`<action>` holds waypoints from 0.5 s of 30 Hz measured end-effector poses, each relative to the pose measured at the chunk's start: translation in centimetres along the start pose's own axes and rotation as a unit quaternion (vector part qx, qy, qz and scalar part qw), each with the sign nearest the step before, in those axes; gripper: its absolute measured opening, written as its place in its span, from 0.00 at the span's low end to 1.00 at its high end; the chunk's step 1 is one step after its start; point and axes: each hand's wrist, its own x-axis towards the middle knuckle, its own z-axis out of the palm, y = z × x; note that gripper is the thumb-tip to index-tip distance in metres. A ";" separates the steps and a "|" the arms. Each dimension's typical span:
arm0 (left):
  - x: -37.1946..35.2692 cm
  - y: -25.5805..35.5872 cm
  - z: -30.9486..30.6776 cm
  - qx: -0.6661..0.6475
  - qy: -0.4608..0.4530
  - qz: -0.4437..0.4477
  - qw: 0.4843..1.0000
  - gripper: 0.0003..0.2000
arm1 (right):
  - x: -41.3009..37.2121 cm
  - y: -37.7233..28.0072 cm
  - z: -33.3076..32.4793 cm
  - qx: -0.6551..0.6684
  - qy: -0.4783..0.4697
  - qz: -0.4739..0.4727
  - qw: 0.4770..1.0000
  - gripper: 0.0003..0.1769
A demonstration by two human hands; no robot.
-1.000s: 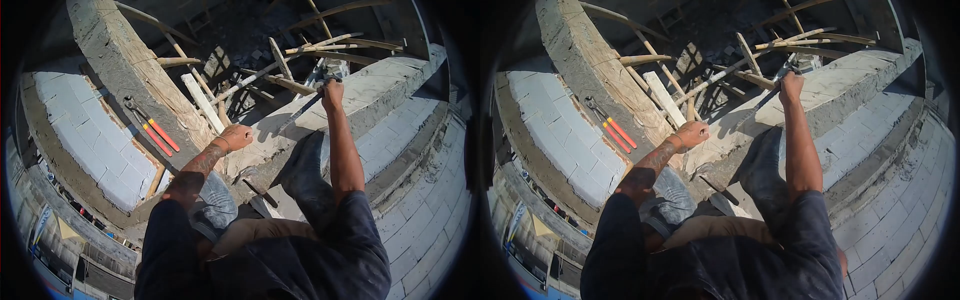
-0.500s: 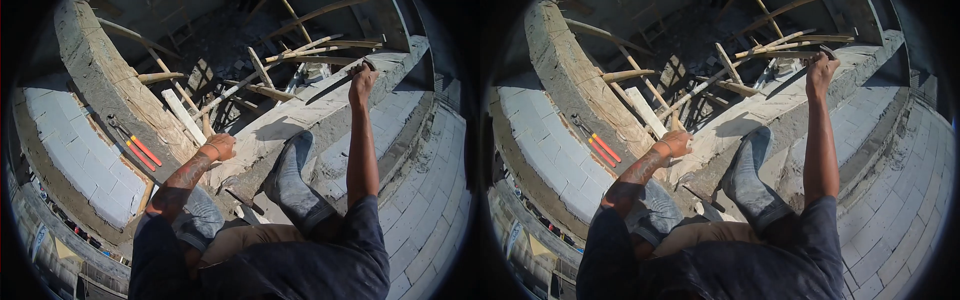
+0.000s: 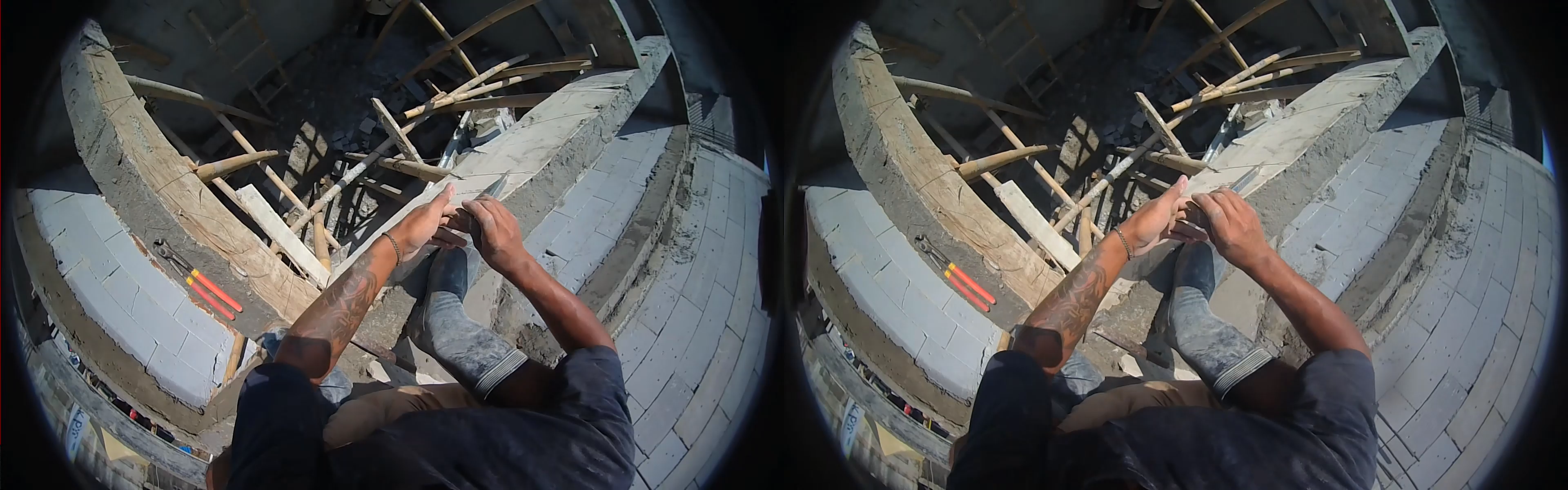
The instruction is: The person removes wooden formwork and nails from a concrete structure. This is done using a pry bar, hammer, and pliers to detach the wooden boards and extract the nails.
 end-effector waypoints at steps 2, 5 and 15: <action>2.1 -0.3 -0.3 -0.014 0.005 0.005 1.000 0.29 | -0.3 -0.8 0.3 -0.006 -0.024 0.010 1.000 0.25; 4.5 -0.3 -0.3 -0.044 0.005 -0.021 0.999 0.26 | -1.1 -1.9 0.7 0.008 0.013 -0.026 1.000 0.22; 9.2 -0.4 1.5 0.171 0.010 -0.095 0.981 0.24 | -4.0 -1.5 -3.4 -0.023 -0.143 0.014 0.989 0.29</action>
